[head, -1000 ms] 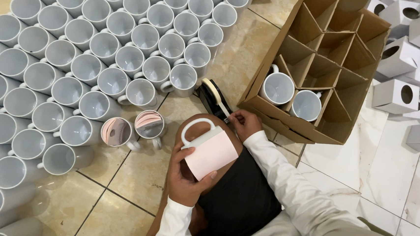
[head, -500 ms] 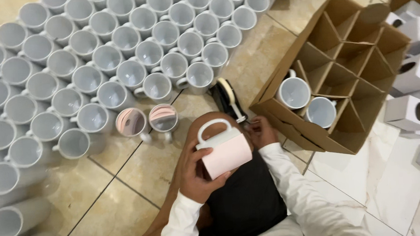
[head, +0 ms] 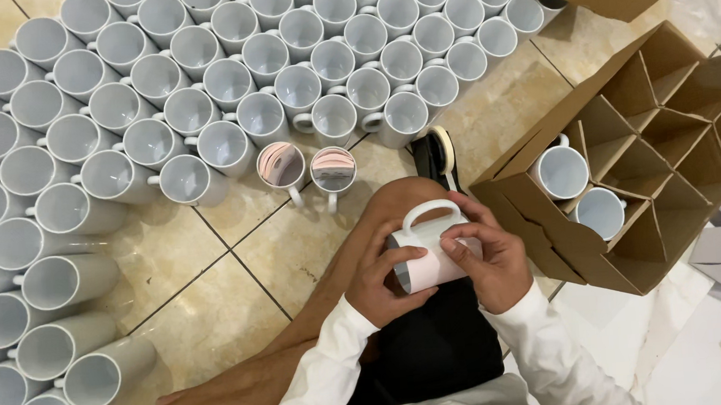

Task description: The person applies adhesive labels to the surfaces of ceramic mugs before placing them into a cardboard divider box.

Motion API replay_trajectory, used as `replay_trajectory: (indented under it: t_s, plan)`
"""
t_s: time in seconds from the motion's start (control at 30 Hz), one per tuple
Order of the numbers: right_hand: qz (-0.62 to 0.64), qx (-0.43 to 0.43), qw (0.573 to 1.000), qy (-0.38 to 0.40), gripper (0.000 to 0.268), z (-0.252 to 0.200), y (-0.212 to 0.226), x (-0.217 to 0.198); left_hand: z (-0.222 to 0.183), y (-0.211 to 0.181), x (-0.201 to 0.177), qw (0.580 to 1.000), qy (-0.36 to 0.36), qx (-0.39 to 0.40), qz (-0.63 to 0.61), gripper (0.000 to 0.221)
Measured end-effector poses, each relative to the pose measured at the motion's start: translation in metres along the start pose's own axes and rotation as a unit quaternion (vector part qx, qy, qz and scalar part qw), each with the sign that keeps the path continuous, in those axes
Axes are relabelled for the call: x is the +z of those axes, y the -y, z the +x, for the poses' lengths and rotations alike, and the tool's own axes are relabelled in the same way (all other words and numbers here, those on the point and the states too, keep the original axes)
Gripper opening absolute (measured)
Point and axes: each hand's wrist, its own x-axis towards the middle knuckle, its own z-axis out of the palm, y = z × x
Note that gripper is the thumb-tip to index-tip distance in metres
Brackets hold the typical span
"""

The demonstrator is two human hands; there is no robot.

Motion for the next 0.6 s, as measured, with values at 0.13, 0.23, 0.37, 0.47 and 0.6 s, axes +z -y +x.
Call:
replay_trajectory:
  t_s: [0.13,0.23,0.37,0.47,0.6]
  plan:
    - [-0.053,0.019,0.998,0.025,0.006,0.000,0.001,-0.001,0.003,-0.005,-0.001,1.000,-0.007,0.020,-0.014,0.047]
    - [-0.068,0.042,0.996,0.033,0.007,0.000,0.003,0.000,0.005,-0.005,-0.001,0.999,-0.009,0.028,-0.017,0.047]
    - [-0.078,0.040,0.996,0.008,0.009,-0.004,-0.003,0.003,0.004,-0.002,-0.001,0.999,-0.008,0.032,-0.023,0.046]
    - [-0.077,0.039,0.996,-0.012,0.015,-0.004,-0.015,0.003,0.002,0.002,-0.001,0.999,-0.006,0.033,-0.012,0.045]
    - [-0.054,0.049,0.996,-0.051,0.024,-0.001,-0.033,0.003,-0.005,0.010,0.004,0.998,0.012,0.050,0.030,0.042]
